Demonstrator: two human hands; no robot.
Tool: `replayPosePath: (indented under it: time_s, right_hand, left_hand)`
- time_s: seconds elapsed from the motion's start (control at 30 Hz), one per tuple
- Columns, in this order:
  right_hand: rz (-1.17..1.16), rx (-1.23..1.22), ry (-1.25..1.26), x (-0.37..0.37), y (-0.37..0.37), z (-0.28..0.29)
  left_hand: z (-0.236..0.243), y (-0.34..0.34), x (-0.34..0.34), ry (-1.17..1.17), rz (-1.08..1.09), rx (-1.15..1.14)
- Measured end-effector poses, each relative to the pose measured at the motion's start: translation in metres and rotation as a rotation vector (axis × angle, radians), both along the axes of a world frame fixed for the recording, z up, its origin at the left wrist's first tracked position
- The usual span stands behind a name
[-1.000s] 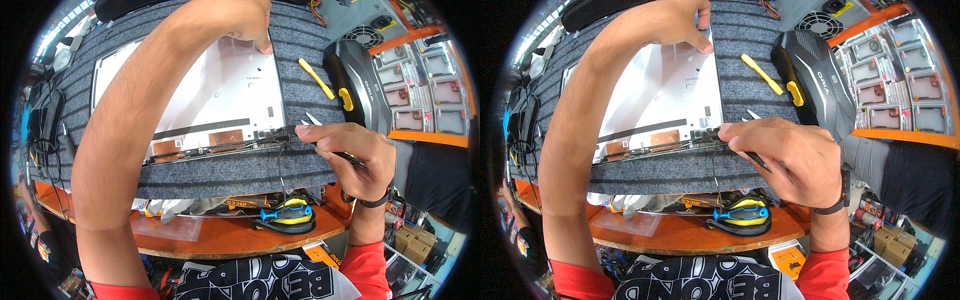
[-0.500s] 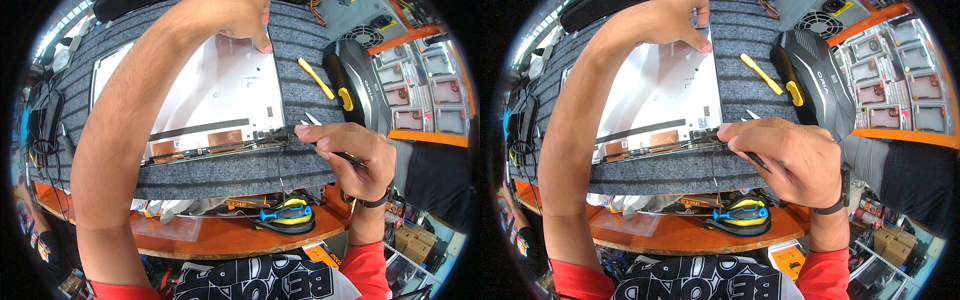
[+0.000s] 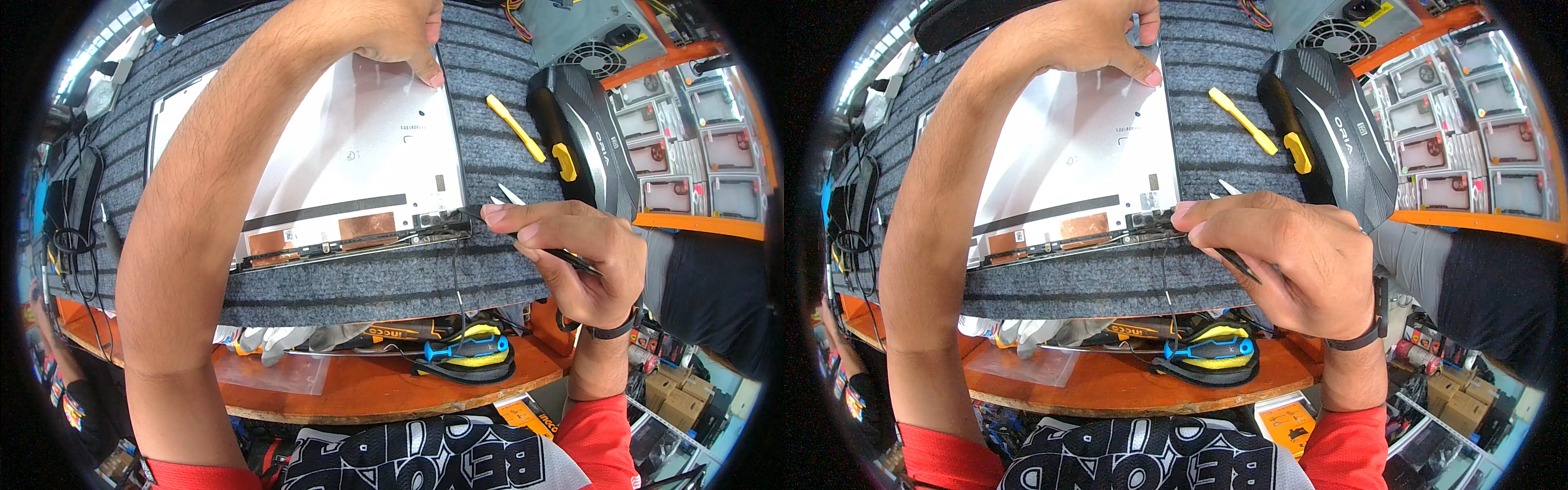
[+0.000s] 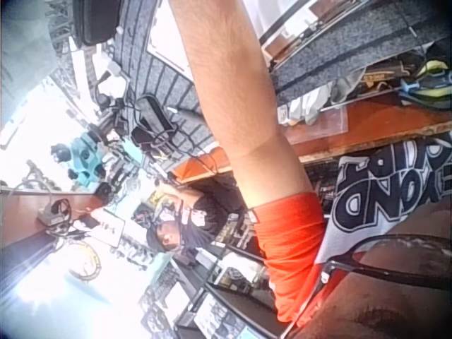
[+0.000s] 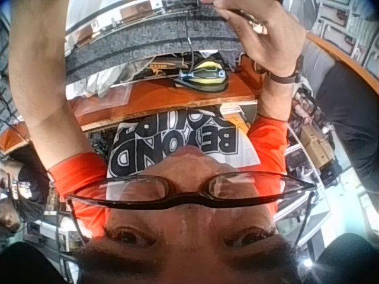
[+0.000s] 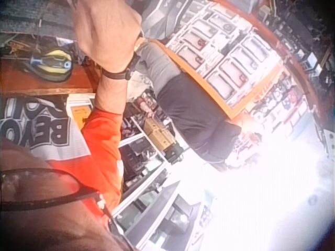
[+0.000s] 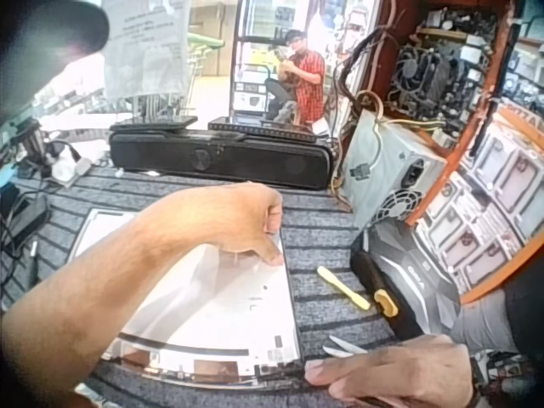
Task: The person manipulates the frame and internal components of a laptop screen assembly on a workbench, using tweezers to handle small wires and adhesive strips.
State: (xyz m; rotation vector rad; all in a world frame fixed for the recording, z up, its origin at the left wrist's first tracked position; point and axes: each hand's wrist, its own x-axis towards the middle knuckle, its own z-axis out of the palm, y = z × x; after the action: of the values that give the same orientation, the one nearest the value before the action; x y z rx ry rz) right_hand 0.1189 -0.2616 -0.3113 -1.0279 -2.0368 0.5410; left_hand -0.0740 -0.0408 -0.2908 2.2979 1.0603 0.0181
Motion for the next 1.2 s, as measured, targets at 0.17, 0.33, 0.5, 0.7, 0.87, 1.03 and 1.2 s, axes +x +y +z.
replayPosePath:
  time_s: [0.17,0.33,0.5,0.7,0.87,1.03,1.2]
  right_hand:
    - [0.05,-0.088,-0.009,0.001,0.0,0.008]
    - [0.047,-0.081,-0.018,0.001,-0.001,0.009]
    - [0.04,-0.084,-0.013,0.001,-0.002,0.009]
    - [0.0,0.007,-0.024,0.0,0.0,0.003]
    - [-0.001,-0.025,-0.036,0.0,-0.001,0.004]
    - [0.034,-0.123,-0.054,0.001,-0.001,0.014]
    - [-0.071,-0.006,-0.028,-0.005,0.004,0.004]
  left_hand:
    - [0.003,0.001,-0.003,-0.028,-0.014,-0.052]
    - [0.004,-0.001,0.001,0.013,0.008,-0.038]
    - [0.001,-0.001,0.001,0.005,0.002,-0.034]
    - [0.003,-0.002,0.002,0.03,0.021,-0.017]
    - [-0.003,0.002,0.004,0.034,-0.005,0.043]
    - [0.002,0.001,0.003,0.073,0.0,0.024]
    - [-0.002,0.005,0.006,0.086,-0.019,0.038]
